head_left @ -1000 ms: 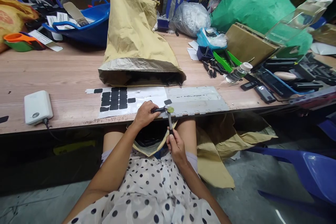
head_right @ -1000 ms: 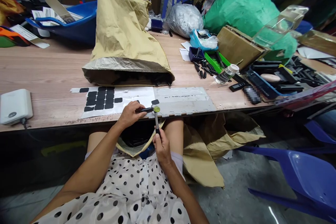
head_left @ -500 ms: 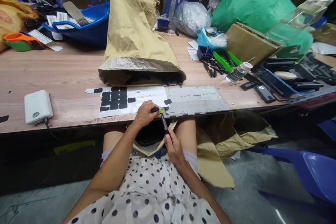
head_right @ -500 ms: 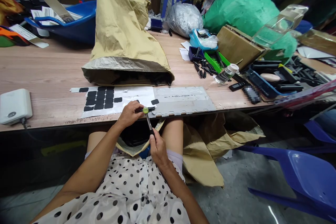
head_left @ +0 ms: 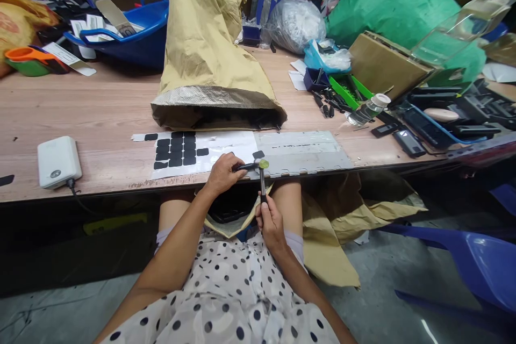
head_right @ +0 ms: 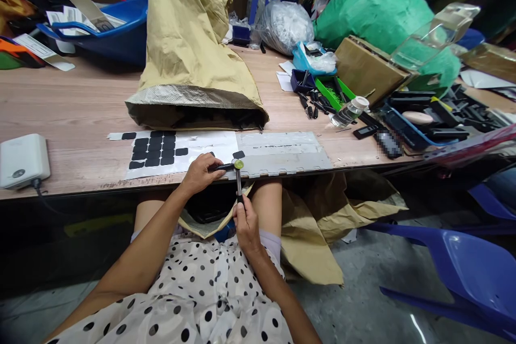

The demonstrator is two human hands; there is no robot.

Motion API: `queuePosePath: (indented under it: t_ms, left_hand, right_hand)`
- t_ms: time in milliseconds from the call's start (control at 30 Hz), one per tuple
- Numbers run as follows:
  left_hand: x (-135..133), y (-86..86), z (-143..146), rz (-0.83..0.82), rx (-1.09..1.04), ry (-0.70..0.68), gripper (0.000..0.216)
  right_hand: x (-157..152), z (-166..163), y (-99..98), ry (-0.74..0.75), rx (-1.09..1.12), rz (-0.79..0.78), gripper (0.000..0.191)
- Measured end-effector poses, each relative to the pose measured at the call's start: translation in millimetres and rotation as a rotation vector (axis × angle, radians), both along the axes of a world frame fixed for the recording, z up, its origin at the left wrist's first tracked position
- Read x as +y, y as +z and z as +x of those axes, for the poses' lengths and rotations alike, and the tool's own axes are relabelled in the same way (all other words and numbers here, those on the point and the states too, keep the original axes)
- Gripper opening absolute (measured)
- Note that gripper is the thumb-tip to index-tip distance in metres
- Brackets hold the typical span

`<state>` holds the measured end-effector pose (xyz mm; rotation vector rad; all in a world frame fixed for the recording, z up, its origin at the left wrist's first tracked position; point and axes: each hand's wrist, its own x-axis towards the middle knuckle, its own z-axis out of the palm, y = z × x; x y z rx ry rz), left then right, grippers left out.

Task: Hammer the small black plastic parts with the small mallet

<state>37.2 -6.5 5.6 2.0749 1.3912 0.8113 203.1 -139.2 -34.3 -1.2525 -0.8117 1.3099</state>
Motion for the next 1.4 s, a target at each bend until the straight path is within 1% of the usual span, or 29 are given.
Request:
queuePosePath:
  t_ms: [100, 200, 333, 433, 600, 733, 833, 933, 1067, 1167, 1267, 1333, 1400]
  left_hand:
    - [-2, 2.2, 1, 0.001, 0.005, 0.01, 0.012]
    - [-3, 2.5, 3, 0.015, 0.023, 0.015, 0.021]
    - [-3, 1.0, 4, 0.038, 0.051, 0.006, 0.012]
    - [-4, 1.1, 3, 0.046, 0.062, 0.001, 0.011]
    - [-4, 1.4, 0, 0.067, 0.065, -0.034, 0.013]
    - [-7, 2.1, -5, 0.085, 0.063, -0.095, 0.017]
    - [-17, 3.8, -10, 0.116, 0.08, -0.152, 0.016]
    - [-34, 3.4, -16, 0.142, 0.131, -0.209, 0.013]
    - [-64, -4.4, -23, 0.171, 0.231, -0.236, 0.012]
    - [-83, -12.0, -24, 0.203, 0.311, -0.21, 0.01]
    - [-91, -14.7, -18, 0.233, 0.306, -0.173, 0.013]
    - [-83, -11.9, -13, 0.255, 0.244, -0.086, 0.015]
    - [-62, -5.4, -10, 0.265, 0.161, 0.091, 0.016]
  right_hand:
    - [5, 3, 4.0, -0.048, 0.076, 0.006, 0.04]
    - [11, 9, 3.7, -0.063, 0.219, -0.019, 0.039]
    - [17, 18, -1.8, -0.002, 0.389, -0.041, 0.033]
    - [19, 22, -4.5, 0.057, 0.476, -0.046, 0.031]
    - [20, 24, -5.8, 0.082, 0.536, -0.046, 0.03]
    - [21, 24, -8.7, 0.071, 0.54, -0.035, 0.029]
    - [21, 23, -11.4, 0.061, 0.537, -0.038, 0.029]
    - [21, 22, -13.0, 0.06, 0.524, -0.038, 0.029]
    - [22, 21, -12.2, 0.061, 0.501, -0.022, 0.03]
    - [22, 21, -10.6, 0.066, 0.488, -0.016, 0.03]
    - [22, 20, -9.9, 0.064, 0.489, -0.022, 0.031]
    - [22, 19, -10.2, 0.061, 0.487, -0.024, 0.031]
    - [22, 19, -10.6, 0.056, 0.48, -0.023, 0.031]
